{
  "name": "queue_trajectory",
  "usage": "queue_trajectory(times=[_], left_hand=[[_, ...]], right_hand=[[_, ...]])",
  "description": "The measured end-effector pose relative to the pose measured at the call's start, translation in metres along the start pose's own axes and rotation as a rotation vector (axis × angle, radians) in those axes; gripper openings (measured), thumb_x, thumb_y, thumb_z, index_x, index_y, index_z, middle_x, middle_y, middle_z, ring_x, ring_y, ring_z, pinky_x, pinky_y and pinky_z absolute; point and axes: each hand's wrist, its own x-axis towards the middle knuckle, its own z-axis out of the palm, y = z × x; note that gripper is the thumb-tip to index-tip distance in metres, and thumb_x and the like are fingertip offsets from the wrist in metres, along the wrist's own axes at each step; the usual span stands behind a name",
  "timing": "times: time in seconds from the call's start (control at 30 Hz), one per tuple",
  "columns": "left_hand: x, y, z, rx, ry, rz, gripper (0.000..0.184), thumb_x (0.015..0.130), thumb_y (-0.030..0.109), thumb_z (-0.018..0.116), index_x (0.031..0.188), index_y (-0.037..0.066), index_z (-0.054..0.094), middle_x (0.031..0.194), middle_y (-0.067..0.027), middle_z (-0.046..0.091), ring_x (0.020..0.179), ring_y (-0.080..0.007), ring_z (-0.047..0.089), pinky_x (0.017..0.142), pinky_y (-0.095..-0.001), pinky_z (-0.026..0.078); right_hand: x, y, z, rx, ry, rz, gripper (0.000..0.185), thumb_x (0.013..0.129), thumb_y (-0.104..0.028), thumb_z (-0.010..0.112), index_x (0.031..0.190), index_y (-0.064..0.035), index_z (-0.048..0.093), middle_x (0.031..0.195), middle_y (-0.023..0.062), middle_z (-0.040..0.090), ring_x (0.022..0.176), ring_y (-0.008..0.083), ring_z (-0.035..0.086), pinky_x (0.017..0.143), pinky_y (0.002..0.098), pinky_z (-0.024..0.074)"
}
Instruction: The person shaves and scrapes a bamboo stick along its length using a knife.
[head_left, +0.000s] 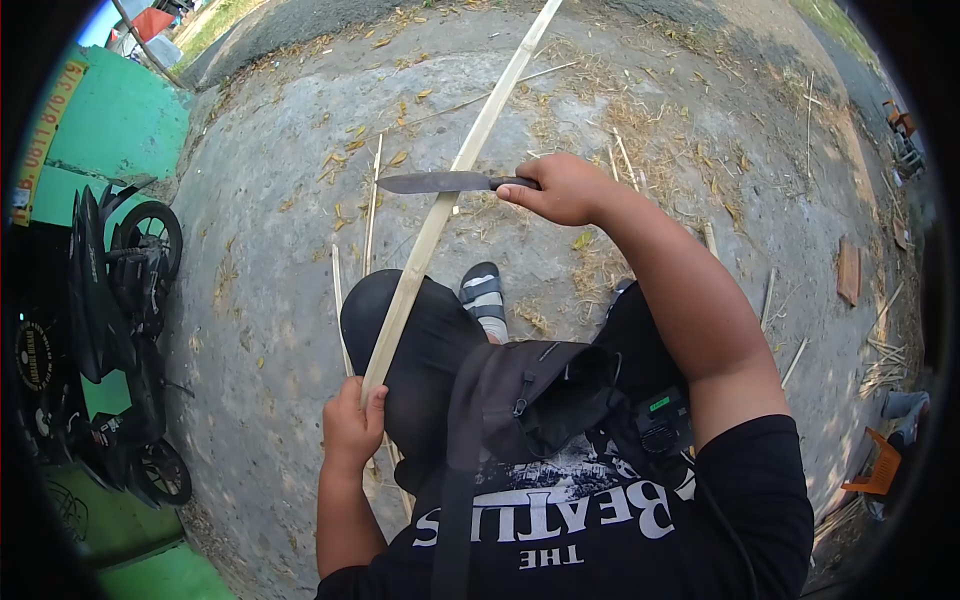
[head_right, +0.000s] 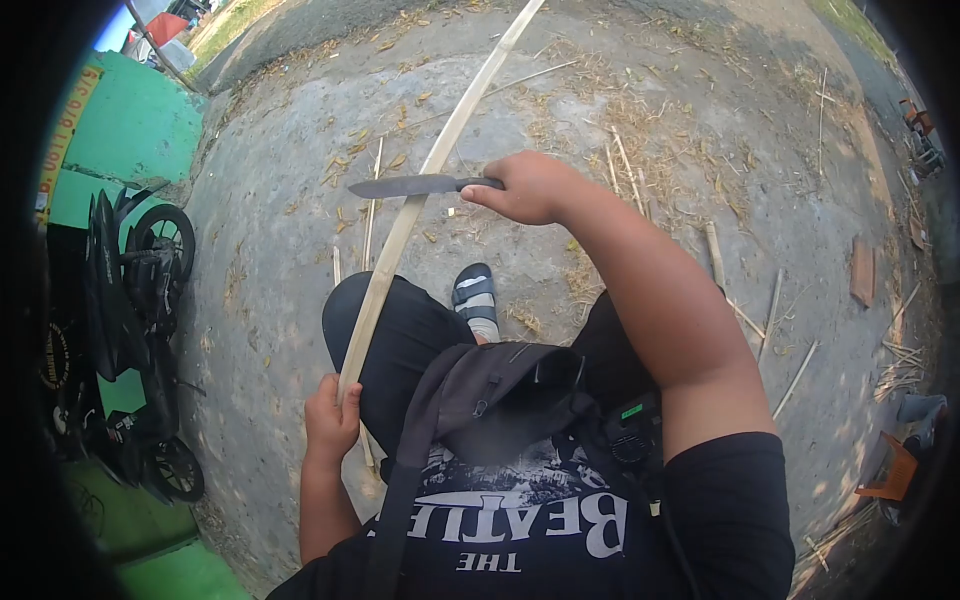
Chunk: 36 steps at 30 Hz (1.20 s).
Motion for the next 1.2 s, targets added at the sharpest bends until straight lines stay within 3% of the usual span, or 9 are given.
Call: queue_trajectory(times=[0.13,0.27,0.43,0.67,0.8,0.97,1.07,1.13,1.2], left_hand=[[0.002,0.005,-0.007,-0.004,-0.019,-0.012,0.031,0.102,0.031,0.069,0.096,0.001,0.064,0.077,-0.0241,0.068,0.072,-0.0481,0.068,0.062,-0.0501,0.051],[0.002,0.002,-0.002,0.009,-0.007,0.0,0.031,0.102,0.031,0.069,0.096,0.001,0.064,0.078,-0.0239,0.068,0.072,-0.048,0.068,0.062,-0.0506,0.051],[0.004,0.001,-0.002,0.014,0.018,0.03,0.03,0.101,0.031,0.07,0.095,0.002,0.063,0.077,-0.0235,0.067,0.072,-0.0481,0.067,0.062,-0.0509,0.051],[0.002,-0.001,0.002,0.013,0.008,0.02,0.03,0.101,0.031,0.07,0.094,0.003,0.063,0.077,-0.0234,0.068,0.072,-0.0489,0.067,0.061,-0.0514,0.051],[0.005,0.004,-0.003,0.01,0.007,0.047,0.029,0.101,0.03,0.07,0.094,0.003,0.063,0.076,-0.0229,0.067,0.07,-0.0485,0.066,0.061,-0.0509,0.051],[0.004,0.006,-0.006,0.011,-0.026,0.019,0.03,0.101,0.03,0.07,0.094,0.002,0.063,0.076,-0.0231,0.067,0.071,-0.0484,0.067,0.061,-0.0505,0.051],[0.005,0.006,-0.001,-0.007,-0.009,0.02,0.03,0.101,0.03,0.07,0.094,0.002,0.063,0.076,-0.0235,0.067,0.072,-0.0485,0.067,0.061,-0.0504,0.051],[0.003,0.005,-0.003,-0.011,-0.001,0.023,0.03,0.101,0.03,0.07,0.093,0.002,0.063,0.076,-0.0237,0.067,0.071,-0.0485,0.067,0.06,-0.0503,0.051],[0.004,0.004,-0.006,0.009,-0.008,0.028,0.03,0.101,0.03,0.07,0.093,0.002,0.063,0.075,-0.0237,0.066,0.071,-0.0486,0.066,0.06,-0.0501,0.051]], right_hand=[[0.001,0.002,0.009,0.054,-0.016,-0.005,0.068,0.101,-0.066,0.054,0.11,-0.0028,0.076,0.094,0.0241,0.074,0.093,0.0428,0.072,0.084,0.0508,0.0552],[-0.01,-0.024,0.007,-0.054,-0.098,-0.053,0.073,0.101,-0.068,0.052,0.111,0.0002,0.075,0.096,0.0252,0.074,0.096,0.0433,0.072,0.086,0.051,0.0551],[0.006,0.006,0.003,0.005,-0.056,-0.005,0.072,0.102,-0.067,0.052,0.114,-0.0006,0.076,0.098,0.0254,0.074,0.098,0.0435,0.071,0.088,0.0494,0.0551],[-0.01,-0.017,0.003,-0.051,-0.057,-0.088,0.067,0.103,-0.063,0.053,0.103,-0.0001,0.075,0.092,0.0262,0.072,0.094,0.0461,0.07,0.085,0.0524,0.0548],[0.004,0.005,0.002,-0.022,-0.01,-0.002,0.066,0.102,-0.063,0.054,0.102,-0.0008,0.075,0.088,0.0247,0.072,0.092,0.0451,0.07,0.083,0.0516,0.0552],[-0.012,-0.02,0.011,-0.055,-0.085,-0.152,0.064,0.102,-0.063,0.054,0.103,-0.0028,0.076,0.089,0.0219,0.073,0.093,0.044,0.071,0.083,0.0513,0.0554],[-0.019,-0.026,0.005,-0.094,-0.087,-0.105,0.062,0.102,-0.063,0.055,0.104,-0.004,0.076,0.089,0.0205,0.074,0.092,0.0433,0.071,0.082,0.0517,0.0552],[0.002,0.016,-0.007,0.014,0.09,0.118,0.064,0.102,-0.063,0.056,0.101,-0.0016,0.076,0.089,0.022,0.074,0.089,0.0419,0.072,0.08,0.0507,0.0549],[-0.002,0.029,-0.018,-0.006,0.063,0.133,0.065,0.102,-0.062,0.056,0.1,0.0002,0.075,0.087,0.0233,0.073,0.088,0.0428,0.072,0.079,0.0506,0.0548]])
